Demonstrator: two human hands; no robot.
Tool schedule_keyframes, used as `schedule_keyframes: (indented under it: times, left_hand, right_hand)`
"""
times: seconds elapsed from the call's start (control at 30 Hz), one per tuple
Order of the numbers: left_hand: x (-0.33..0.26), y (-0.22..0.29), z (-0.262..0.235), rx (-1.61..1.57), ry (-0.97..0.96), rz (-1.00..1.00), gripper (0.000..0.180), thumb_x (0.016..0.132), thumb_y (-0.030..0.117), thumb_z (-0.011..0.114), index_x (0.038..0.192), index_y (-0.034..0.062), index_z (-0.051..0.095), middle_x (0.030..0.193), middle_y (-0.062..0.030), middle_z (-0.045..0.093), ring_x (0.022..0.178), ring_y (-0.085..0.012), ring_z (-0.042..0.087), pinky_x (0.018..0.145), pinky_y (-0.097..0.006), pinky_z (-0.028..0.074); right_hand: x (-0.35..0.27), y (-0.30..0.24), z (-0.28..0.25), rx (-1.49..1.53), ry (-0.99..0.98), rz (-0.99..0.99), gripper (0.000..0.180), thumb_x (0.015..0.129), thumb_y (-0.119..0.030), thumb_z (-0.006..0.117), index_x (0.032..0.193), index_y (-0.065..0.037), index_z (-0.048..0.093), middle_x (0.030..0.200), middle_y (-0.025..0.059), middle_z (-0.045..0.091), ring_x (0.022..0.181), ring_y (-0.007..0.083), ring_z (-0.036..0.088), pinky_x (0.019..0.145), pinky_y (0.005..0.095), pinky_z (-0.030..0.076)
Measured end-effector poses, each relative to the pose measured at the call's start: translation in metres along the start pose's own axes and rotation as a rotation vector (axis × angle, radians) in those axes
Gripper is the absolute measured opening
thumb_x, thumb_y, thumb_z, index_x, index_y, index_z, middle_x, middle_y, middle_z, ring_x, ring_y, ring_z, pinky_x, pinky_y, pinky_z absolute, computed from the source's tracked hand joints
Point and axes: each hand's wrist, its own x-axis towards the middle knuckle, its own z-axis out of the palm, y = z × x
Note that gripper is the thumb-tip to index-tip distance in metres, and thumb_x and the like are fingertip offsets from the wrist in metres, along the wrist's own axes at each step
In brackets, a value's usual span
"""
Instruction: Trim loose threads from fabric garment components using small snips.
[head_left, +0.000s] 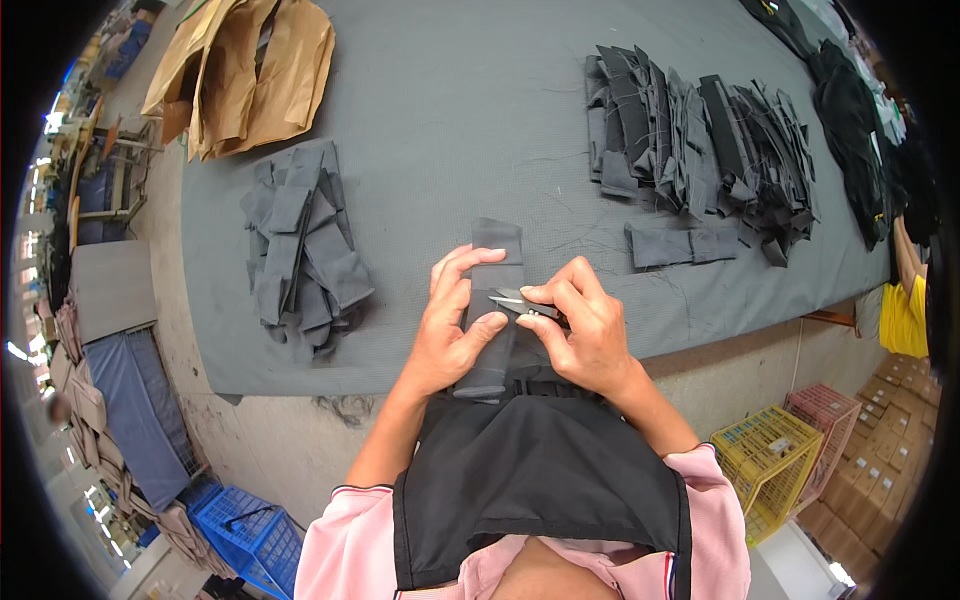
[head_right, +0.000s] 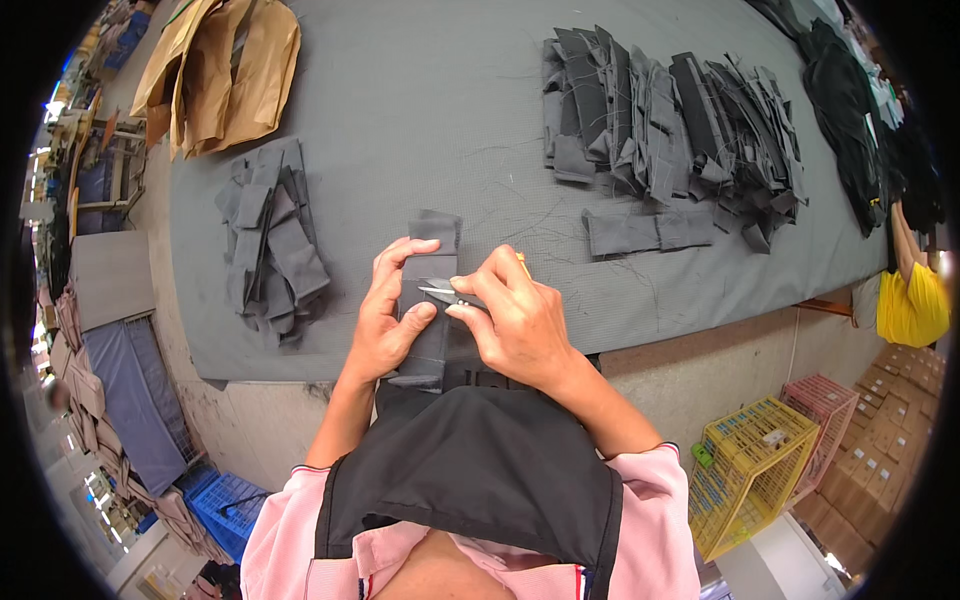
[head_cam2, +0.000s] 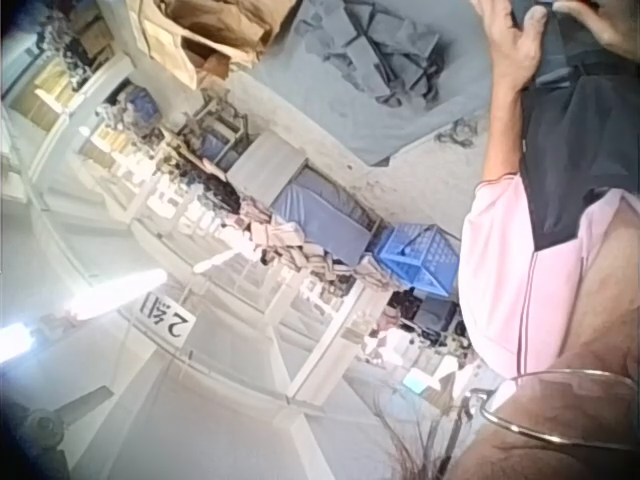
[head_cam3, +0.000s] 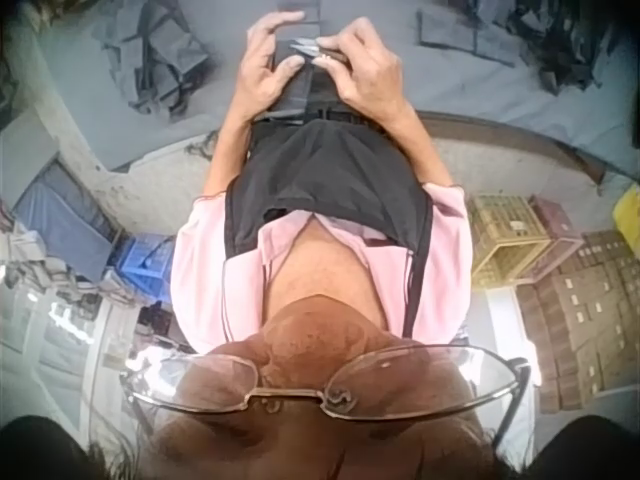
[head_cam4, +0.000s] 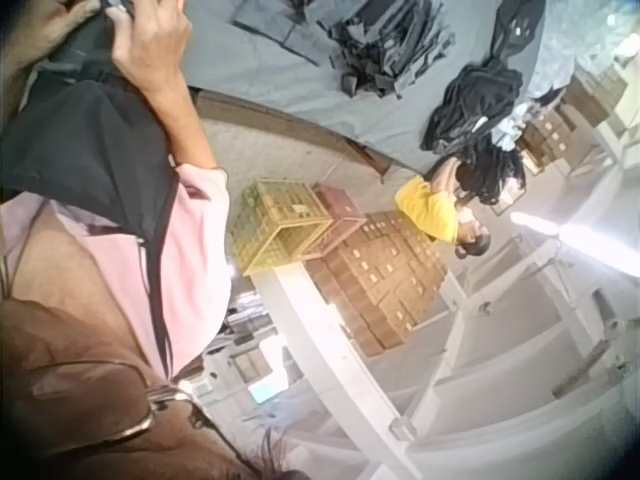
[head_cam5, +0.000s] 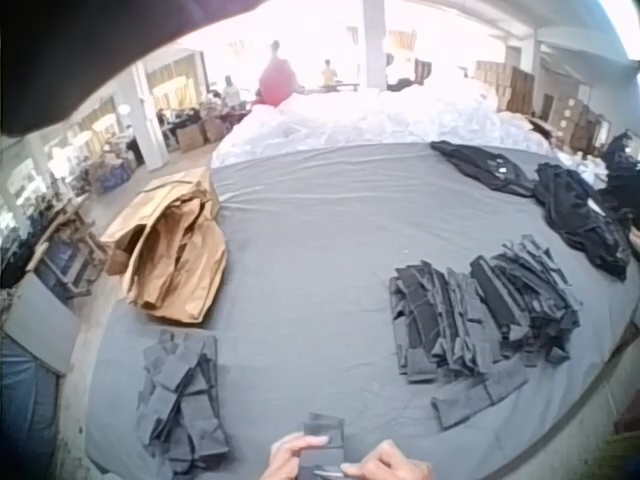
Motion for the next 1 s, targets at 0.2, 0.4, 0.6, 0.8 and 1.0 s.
schedule_keyframes:
  times: [0.2,0.4,0.6,0.8,1.0]
  left_hand:
    - [-0.001,0.001,0.001,0.005,-0.018,0.014,0.029,0.080,0.025,0.067,0.094,0.0005,0.058,0.129,-0.0102,0.047,0.125,-0.0352,0.032,0.105,-0.045,0.024]
    - [-0.003,-0.006,0.002,-0.011,0.015,0.013,0.033,0.080,0.027,0.067,0.093,-0.0017,0.058,0.129,-0.0116,0.047,0.124,-0.0352,0.033,0.104,-0.046,0.026]
    - [-0.001,0.000,-0.002,0.017,-0.010,-0.001,0.039,0.078,0.027,0.069,0.098,-0.0039,0.057,0.130,-0.0116,0.047,0.124,-0.0344,0.034,0.104,-0.044,0.026]
    - [0.002,0.004,-0.007,-0.057,0.003,-0.056,0.043,0.074,0.015,0.065,0.112,-0.0033,0.054,0.132,-0.0106,0.045,0.125,-0.0322,0.033,0.105,-0.043,0.027]
    - [-0.001,0.001,-0.009,0.112,0.129,0.060,0.019,0.074,0.010,0.063,0.084,-0.0041,0.055,0.125,-0.0138,0.050,0.118,-0.0282,0.042,0.101,-0.038,0.031]
  right_hand:
    - [0.001,0.004,0.006,-0.011,0.056,-0.107,0.021,0.068,-0.003,0.072,0.087,-0.001,0.063,0.075,0.0073,0.051,0.052,0.0162,0.051,0.045,0.0283,0.042]
    - [-0.011,0.003,0.008,0.097,0.128,0.074,0.017,0.071,-0.002,0.070,0.086,-0.003,0.062,0.080,0.0060,0.052,0.061,0.0173,0.056,0.053,0.0287,0.047]
    - [-0.005,-0.004,0.013,0.319,0.102,0.181,0.034,0.071,-0.007,0.075,0.101,-0.006,0.060,0.084,0.0037,0.048,0.071,0.0117,0.053,0.057,0.0264,0.046]
    - [-0.004,0.007,0.024,0.669,-0.081,0.466,0.044,0.070,-0.003,0.073,0.109,-0.007,0.053,0.069,-0.0013,0.039,0.062,0.0077,0.039,0.056,0.0223,0.038]
    - [-0.006,0.021,0.025,0.435,0.082,0.389,0.044,0.067,0.017,0.049,0.106,-0.004,0.052,0.069,-0.0039,0.030,0.060,0.0032,0.030,0.062,0.0197,0.043]
